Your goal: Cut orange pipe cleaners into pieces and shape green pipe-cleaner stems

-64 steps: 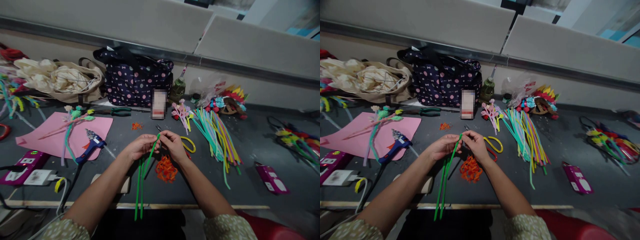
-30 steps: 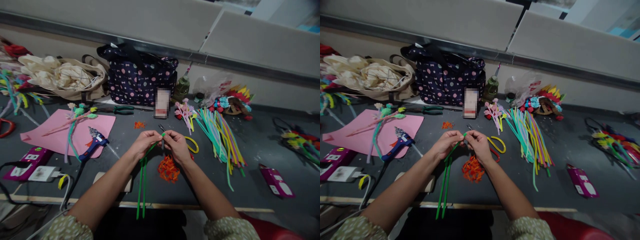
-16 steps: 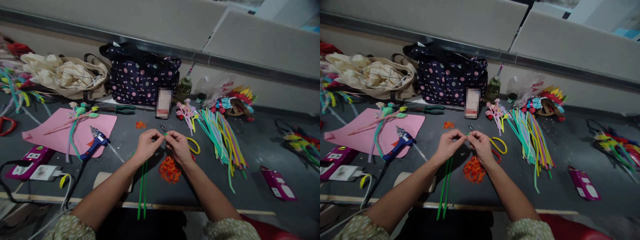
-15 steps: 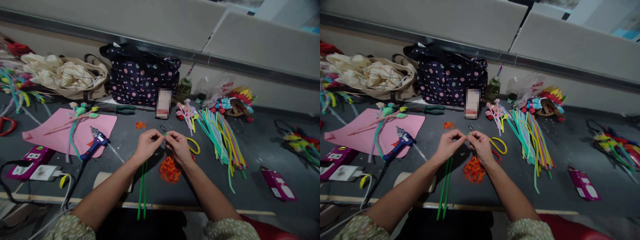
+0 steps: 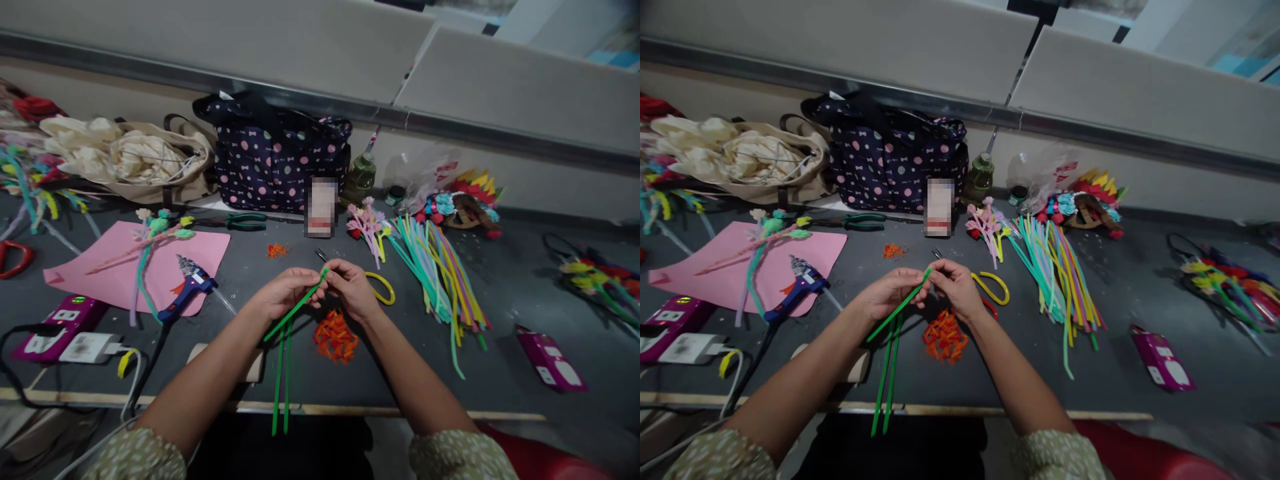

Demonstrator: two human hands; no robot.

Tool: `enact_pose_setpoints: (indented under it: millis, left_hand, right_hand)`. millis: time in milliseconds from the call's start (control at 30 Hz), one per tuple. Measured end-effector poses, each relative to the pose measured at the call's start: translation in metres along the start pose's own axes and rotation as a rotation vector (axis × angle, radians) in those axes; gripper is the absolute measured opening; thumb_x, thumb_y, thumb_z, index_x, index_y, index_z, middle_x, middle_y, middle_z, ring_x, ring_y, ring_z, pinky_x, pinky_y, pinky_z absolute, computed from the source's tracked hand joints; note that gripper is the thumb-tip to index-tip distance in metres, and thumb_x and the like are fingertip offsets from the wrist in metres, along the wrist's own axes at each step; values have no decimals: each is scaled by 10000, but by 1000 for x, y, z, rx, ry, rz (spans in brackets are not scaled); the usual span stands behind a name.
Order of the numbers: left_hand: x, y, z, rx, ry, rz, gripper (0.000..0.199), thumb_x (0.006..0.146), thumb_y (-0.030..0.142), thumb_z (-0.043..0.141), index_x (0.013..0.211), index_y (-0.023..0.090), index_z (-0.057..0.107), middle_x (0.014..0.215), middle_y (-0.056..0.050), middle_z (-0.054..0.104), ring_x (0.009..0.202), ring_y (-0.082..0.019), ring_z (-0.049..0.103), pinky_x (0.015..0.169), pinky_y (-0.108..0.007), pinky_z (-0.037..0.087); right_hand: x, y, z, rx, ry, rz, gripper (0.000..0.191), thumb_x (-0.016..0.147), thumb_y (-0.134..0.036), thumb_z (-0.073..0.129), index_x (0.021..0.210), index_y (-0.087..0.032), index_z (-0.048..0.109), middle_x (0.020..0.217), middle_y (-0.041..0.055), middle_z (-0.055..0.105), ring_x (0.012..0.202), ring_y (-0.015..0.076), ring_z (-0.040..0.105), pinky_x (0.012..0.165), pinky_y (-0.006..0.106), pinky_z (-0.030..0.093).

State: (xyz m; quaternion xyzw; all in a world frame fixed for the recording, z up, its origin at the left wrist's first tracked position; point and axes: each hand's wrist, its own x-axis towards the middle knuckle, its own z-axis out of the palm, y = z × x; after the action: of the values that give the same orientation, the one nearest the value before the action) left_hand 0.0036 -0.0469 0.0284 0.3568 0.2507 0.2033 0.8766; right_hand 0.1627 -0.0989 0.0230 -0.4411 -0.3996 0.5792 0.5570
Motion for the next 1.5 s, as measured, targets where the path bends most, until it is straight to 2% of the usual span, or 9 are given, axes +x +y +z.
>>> enact_pose_setpoints:
  millis: [333, 833, 1033, 1233, 1367, 1500]
  left_hand:
    - [1, -1, -6, -71, 20, -55, 202, 674, 238, 793, 716, 96, 655, 619, -34, 657, 533, -100, 607, 623, -263, 553]
    - [-1, -1, -4, -83, -21, -73, 227, 637, 250, 808, 690, 91, 655, 574, -26, 629, 516, -97, 585, 643, -269, 549]
    - [-3, -4, -4, -66, -93, -69, 217, 690, 271, 773, 718, 82, 671, 588, -35, 622, 529, -104, 582, 645, -290, 549]
    - [-6, -2, 0, -38, -139, -65, 256, 685, 317, 775, 715, 81, 681, 579, -41, 614, 531, -119, 584, 646, -308, 549]
    - [-7, -1, 3, 12, -100, -15, 247, 677, 311, 776, 705, 83, 684, 597, -47, 628, 537, -114, 578, 638, -281, 527]
    - [-8, 0, 7, 170, 36, 136, 225, 694, 312, 767, 690, 104, 682, 643, -44, 658, 588, -104, 589, 645, -231, 474]
  right_hand:
    - [0, -2, -2, -48, -14, 2, 241, 723, -369, 765, 776, -170, 641, 580, -53, 522, 447, 49, 358, 440, 195, 256]
    - [-6, -9, 0, -59, -84, -19, 230, 730, -366, 761, 783, -176, 643, 608, -46, 523, 466, 55, 345, 457, 205, 258]
    - [-9, -12, 2, -189, -47, -193, 179, 753, -348, 744, 763, -193, 656, 722, -17, 564, 610, 99, 498, 593, 234, 396]
    - [-11, -14, 5, -200, -60, -190, 193, 752, -386, 739, 756, -206, 667, 758, 8, 580, 650, 139, 552, 626, 277, 452]
    - [-12, -16, 6, -207, -59, -189, 185, 763, -384, 731, 765, -208, 676, 722, 8, 591, 625, 142, 549, 603, 276, 450]
    - [-9, -13, 3, -257, 11, -187, 171, 782, -354, 718, 747, -191, 679, 669, -7, 583, 604, 123, 519, 595, 252, 423]
